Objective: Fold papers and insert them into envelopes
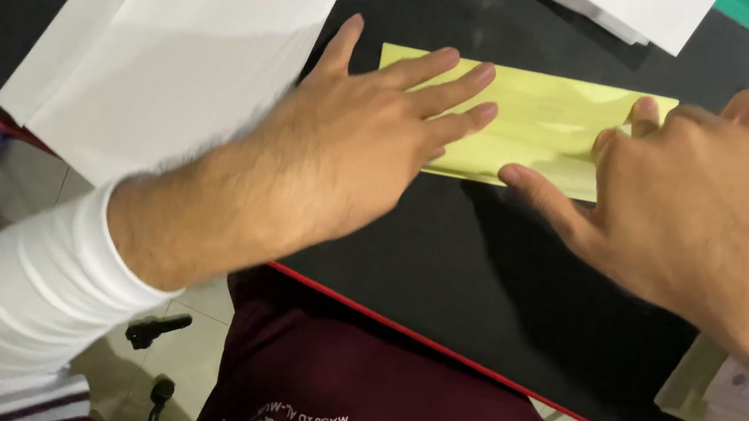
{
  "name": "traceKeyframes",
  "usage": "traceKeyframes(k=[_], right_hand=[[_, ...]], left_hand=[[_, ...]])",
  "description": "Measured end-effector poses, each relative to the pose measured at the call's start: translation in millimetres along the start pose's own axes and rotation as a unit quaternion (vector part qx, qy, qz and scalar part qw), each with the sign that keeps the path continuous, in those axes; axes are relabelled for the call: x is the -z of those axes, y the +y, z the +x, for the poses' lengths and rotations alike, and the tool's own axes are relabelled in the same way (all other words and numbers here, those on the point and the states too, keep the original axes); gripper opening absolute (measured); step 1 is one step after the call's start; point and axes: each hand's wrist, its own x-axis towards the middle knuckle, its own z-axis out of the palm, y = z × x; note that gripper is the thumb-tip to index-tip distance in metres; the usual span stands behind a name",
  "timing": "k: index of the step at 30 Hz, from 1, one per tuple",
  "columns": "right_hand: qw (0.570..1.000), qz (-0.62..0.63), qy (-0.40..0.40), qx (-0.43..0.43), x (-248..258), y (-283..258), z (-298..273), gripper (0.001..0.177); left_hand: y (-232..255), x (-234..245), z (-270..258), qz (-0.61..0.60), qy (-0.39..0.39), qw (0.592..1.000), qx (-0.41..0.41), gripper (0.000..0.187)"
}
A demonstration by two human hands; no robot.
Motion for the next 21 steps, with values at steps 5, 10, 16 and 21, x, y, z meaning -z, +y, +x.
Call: traceKeyframes(k=[5,10,16,21], right_hand=[[0.979,-0.009,-0.206,-0.014,15.5,-0.8,23.9,0.107],[0.963,0.030,-0.265,-0.033,34.0,-7.8,41.6,0.110],[0.961,0.026,-0.271,-0.045,32.8,-23.9,60.9,0.127],[0.973,-0.006,-0.226,-0.052,24.1,-35.2,70.1,0.131]], left_hand=[[-32.4,-0.9,8.8,-0.027,-0.024,0.997,-0.074,0.062],[-63.9,-38.4,4.1,-0.050,0.091,0.980,-0.172,0.069],[-64.6,-45.5,13.8,-0.866,-0.050,0.496,-0.039,0.065],[-66.2,-63.6,25.8,-0.979,-0.148,0.130,0.043,0.077]])
